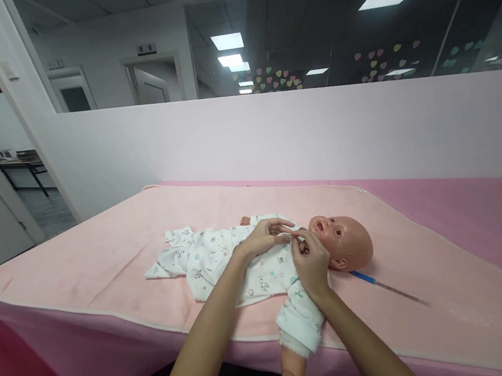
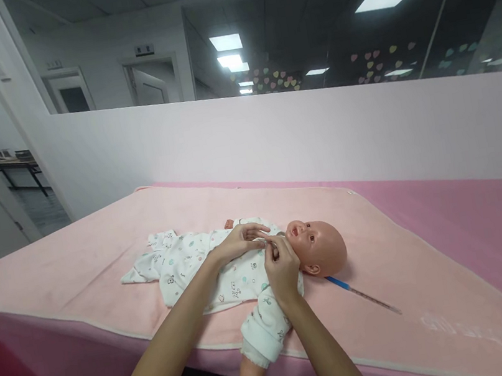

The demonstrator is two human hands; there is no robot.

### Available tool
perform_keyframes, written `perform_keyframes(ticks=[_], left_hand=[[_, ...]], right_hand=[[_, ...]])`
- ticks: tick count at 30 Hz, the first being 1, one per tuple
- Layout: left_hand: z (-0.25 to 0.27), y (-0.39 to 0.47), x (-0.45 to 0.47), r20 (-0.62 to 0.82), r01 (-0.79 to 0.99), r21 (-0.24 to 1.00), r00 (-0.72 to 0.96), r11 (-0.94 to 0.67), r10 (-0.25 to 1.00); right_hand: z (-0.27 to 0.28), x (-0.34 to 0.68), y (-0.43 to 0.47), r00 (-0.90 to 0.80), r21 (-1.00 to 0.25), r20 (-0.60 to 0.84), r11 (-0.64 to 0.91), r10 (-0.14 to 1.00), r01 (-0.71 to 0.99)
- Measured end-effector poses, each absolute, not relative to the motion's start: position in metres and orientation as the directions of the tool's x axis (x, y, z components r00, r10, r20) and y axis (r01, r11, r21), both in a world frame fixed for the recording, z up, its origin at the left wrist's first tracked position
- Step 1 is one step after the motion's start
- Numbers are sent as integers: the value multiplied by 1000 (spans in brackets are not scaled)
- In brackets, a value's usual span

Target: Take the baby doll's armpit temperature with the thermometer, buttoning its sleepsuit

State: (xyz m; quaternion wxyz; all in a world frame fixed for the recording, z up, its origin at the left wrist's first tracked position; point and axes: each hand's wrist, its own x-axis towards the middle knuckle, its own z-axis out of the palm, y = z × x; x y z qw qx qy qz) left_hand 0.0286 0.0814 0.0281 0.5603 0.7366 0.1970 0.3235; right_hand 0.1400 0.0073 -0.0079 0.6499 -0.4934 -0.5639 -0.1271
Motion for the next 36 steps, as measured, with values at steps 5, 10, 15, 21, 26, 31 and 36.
perform_keyframes(ticks=[5, 10, 15, 21, 26, 31, 36], left_hand=[[28, 81, 29, 264, -32, 939, 706, -342, 658], [30, 79, 29, 270, -26, 935, 699, -354, 662], [28, 82, 28, 250, -124, 964, 717, -233, 650], [27, 83, 28, 245, -131, 967, 708, -218, 662], [29, 79, 28, 272, -175, 962, 669, -209, 692], [30, 76, 29, 290, -214, 957, 683, -196, 671], [30, 74, 34, 299, -231, 952, 588, -198, 752]], right_hand=[[-8, 140, 7, 326, -500, 854, 469, 405, 728], [-8, 141, 7, 338, -512, 846, 452, 413, 730], [-9, 140, 8, 347, -518, 844, 455, 409, 724], [-10, 141, 9, 354, -525, 839, 440, 414, 729], [-9, 141, 8, 353, -529, 836, 441, 421, 726], [-11, 142, 9, 329, -519, 837, 449, 436, 727], [-11, 141, 10, 283, -515, 834, 481, 474, 709]])
